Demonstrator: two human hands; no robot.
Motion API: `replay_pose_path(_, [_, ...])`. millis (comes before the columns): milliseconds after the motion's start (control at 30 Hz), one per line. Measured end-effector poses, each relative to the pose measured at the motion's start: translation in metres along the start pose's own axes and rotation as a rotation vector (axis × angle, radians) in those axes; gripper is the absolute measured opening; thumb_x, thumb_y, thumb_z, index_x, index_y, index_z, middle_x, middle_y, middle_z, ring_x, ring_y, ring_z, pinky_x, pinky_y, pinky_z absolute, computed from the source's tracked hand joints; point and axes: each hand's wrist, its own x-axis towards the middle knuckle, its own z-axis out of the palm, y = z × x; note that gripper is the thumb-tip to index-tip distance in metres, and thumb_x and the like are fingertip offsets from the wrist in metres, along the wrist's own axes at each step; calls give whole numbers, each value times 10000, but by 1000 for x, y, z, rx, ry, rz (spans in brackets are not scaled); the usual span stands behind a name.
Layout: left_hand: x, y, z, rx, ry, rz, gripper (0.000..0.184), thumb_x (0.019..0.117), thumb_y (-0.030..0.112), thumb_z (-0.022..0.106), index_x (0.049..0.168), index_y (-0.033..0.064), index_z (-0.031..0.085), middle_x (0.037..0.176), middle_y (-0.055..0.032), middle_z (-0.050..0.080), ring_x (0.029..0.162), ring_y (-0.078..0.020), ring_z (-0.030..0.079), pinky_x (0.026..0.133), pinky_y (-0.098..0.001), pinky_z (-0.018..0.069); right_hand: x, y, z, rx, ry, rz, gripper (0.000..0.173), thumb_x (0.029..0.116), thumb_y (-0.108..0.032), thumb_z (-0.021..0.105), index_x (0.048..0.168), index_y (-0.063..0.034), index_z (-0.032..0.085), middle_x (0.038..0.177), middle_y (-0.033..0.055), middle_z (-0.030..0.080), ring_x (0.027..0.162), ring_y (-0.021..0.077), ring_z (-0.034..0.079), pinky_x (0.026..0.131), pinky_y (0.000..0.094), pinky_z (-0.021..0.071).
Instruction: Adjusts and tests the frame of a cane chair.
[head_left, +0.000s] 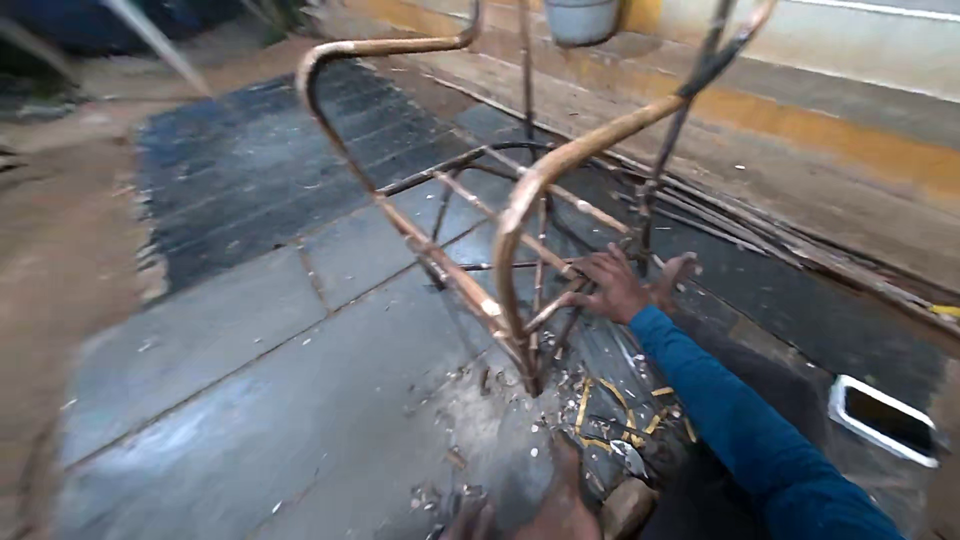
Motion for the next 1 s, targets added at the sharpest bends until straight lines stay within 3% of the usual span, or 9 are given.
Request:
replay_pose_path(67, [-4, 8, 0, 1, 26, -25, 320, 966, 307, 719, 1145, 42, 746, 1005, -95, 774, 916, -166, 753, 909, -423, 623, 1, -1, -5, -3, -50, -23, 766, 827, -690, 725, 1378, -164, 644, 1320, 72, 680, 1324, 252, 578, 1260, 567, 225])
replay_pose_path(167, [-11, 12, -2, -55, 72, -52, 304, 974, 300, 706, 1155, 59, 750, 1004, -76, 780, 922, -156, 756, 915, -414, 624, -1, 8, -11, -106, -81, -76, 601, 837, -485, 818, 1327, -165, 680, 1246, 116, 703, 1237, 326, 627, 1184, 624, 325])
replay_pose_path(333, [-21, 12, 0, -93, 138, -43, 300, 972, 296, 703, 1129, 43, 745, 978, -67, 779, 906, -149, 756, 895, -395, 633, -13, 32, -12, -256, 17, -23, 341, 850, -161, 788, 1186, -119, 746, 1158, 163, 724, 1154, 390, 658, 1124, 645, 388])
replay_pose_path(467, [-8, 9, 2, -8, 79, -85, 361, 961, 388, 701, 1146, 82, 749, 994, -45, 775, 915, -132, 748, 906, -386, 624, 9, 42, -7, -308, -14, 86, 292, 958, -235, 704, 1227, -125, 728, 1205, 168, 711, 1203, 383, 641, 1165, 652, 329])
replay_pose_path(567, [2, 11, 7, 35, 20, -89, 388, 965, 415, 691, 1179, 96, 744, 1034, -42, 775, 950, -130, 746, 935, -394, 611, 33, 30, 0, -333, -69, 174, 316, 949, -216, 698, 1251, -129, 714, 1267, 160, 693, 1244, 378, 618, 1168, 656, 310])
replay_pose_path(667, [-10, 15, 4, 16, 76, -45, 360, 966, 382, 691, 1159, 83, 748, 1011, -42, 774, 927, -122, 742, 911, -381, 615, 49, 19, 7, -303, -112, 207, 322, 930, -206, 708, 1242, -124, 708, 1275, 147, 685, 1250, 371, 609, 1163, 675, 290])
replay_pose_path(867, [-16, 13, 2, -22, 123, -25, 332, 967, 365, 685, 1110, 74, 755, 970, -35, 774, 889, -111, 744, 871, -354, 627, 22, 18, -9, -336, -100, 174, 303, 922, -255, 733, 1196, -123, 729, 1240, 125, 705, 1207, 352, 640, 1135, 665, 335])
replay_pose_path(1000, [-1, 12, 7, 36, 25, -64, 387, 966, 424, 668, 1152, 94, 746, 975, -24, 773, 888, -109, 744, 879, -370, 626, 10, 19, -18, -325, -138, 167, 487, 855, -193, 766, 1327, -138, 665, 1336, 155, 650, 1312, 388, 553, 1159, 651, 309])
